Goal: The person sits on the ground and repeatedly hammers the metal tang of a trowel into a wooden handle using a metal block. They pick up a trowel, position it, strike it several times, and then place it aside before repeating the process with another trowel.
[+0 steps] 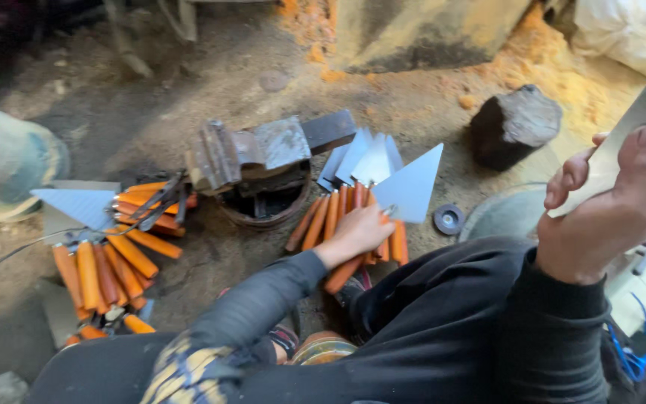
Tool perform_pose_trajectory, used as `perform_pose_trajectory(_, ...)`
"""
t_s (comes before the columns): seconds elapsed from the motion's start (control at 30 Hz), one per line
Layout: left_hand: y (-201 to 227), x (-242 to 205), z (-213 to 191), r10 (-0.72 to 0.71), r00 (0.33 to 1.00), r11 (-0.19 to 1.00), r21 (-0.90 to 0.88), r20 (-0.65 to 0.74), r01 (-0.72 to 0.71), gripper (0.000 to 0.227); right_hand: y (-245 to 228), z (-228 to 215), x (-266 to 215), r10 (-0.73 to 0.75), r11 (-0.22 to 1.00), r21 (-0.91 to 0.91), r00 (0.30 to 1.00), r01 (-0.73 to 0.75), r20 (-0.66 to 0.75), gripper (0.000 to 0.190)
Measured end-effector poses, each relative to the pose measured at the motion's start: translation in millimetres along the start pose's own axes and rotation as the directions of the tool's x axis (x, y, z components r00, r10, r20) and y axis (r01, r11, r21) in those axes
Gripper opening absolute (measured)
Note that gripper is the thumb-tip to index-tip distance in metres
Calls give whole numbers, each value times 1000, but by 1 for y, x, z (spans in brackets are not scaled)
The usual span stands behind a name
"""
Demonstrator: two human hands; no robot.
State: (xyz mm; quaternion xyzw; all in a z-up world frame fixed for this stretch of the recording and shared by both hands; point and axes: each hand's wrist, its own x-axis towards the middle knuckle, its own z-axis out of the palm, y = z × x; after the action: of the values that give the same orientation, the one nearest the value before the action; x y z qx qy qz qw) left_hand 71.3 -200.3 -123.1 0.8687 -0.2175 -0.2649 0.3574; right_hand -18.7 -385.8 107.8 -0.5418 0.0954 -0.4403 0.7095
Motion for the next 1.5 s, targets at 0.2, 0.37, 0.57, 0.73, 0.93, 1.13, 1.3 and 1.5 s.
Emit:
perform_pose_trajectory(0.2,17,125,173,-45,996,983,-179,-76,31,49,9,-15,19,2,1000,-22,995,-4,-101,23)
perform_pose_trajectory(0.37,-8,158,264,-32,968,993,-121,-250,1,34,21,-9,25,107,994,25,991,-105,-77,23)
perform_pose_trajectory(0.57,-5,199,275,-24,978,991,-136,-207,-5,37,29,19,27,118,991,-57,987,-124,-106,20)
perform_pose_trajectory(0.73,-7,220,271,16,961,980,194,-276,39,34,32,20,34,127,987,-94,991,-130,-33,28)
perform_pose_trajectory(0.93,-1,207,313,599,801,598,655,18,-462,52,39,25,42,475,879,46,880,-475,12,36)
perform_pose_trajectory(1.13,11,192,321,322,916,820,413,238,-396,62,61,48,44,847,511,183,528,-840,58,37)
perform_pose_trajectory(1.3,38,200,230,378,908,872,260,178,-414,82,53,71,40,817,562,56,564,-825,115,34)
perform_pose_trajectory(1.5,114,169,172,460,863,861,135,206,-491,109,40,75,24,768,584,108,591,-805,247,33)
